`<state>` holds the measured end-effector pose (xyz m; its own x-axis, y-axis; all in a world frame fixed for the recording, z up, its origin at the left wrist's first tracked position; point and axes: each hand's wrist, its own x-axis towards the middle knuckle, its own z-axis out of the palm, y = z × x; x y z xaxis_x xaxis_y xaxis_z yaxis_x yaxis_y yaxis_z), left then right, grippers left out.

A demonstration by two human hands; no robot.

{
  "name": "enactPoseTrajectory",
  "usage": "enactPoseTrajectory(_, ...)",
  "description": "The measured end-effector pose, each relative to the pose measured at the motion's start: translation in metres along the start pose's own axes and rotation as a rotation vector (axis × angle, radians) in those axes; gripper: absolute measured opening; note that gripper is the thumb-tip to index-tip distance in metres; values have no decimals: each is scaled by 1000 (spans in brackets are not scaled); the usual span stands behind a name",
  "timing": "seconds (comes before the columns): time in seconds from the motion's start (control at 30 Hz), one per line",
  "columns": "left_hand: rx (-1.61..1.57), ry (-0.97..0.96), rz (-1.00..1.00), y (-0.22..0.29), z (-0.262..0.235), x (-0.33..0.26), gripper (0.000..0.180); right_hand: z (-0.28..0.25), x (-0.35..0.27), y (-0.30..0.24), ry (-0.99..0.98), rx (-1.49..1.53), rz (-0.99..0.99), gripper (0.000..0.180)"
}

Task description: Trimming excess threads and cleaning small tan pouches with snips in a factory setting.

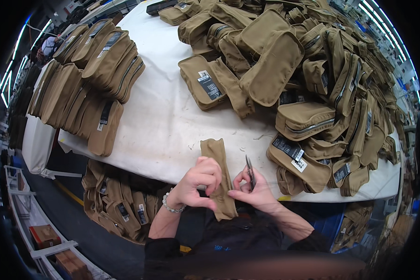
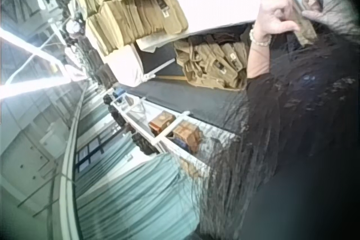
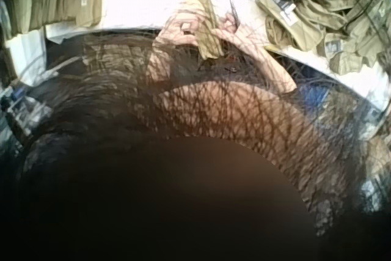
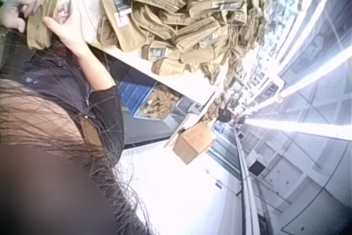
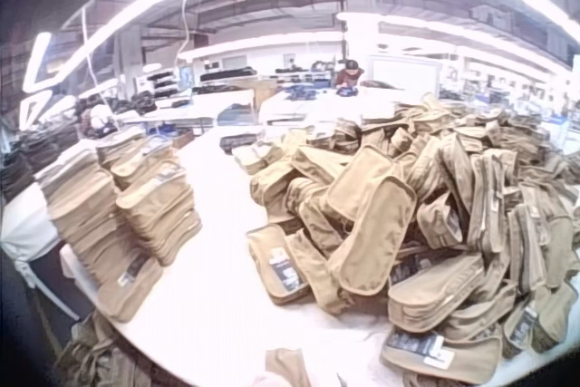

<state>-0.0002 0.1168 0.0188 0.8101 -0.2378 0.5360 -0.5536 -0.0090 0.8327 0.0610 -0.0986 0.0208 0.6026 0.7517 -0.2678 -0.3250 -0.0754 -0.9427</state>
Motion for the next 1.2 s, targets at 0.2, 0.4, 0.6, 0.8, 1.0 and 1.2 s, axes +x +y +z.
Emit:
enactPoseTrajectory(0.2,491,38,-217,15,25,7,37,2,-3,17,38,90,9,35)
enactPoseTrajectory(0.4,707,86,-225,15,34,-2,24,-1,-2,26,28,347,10,37)
enactPoseTrajectory(0.6,878,31,-185,20,35,-6,19,-1,-3,33,36,370,33,39)
enactPoseTrajectory(0.8,846,19,-245,28,36,-3,24,-3,-7,35,52,368,31,39)
enactPoseTrajectory(1.0,1068,-29,-102,25,39,-11,28,0,-7,31,68,385,28,40)
enactPoseTrajectory(1.2,1130,-27,-46,24,37,-14,25,-1,-7,34,75,382,50,41)
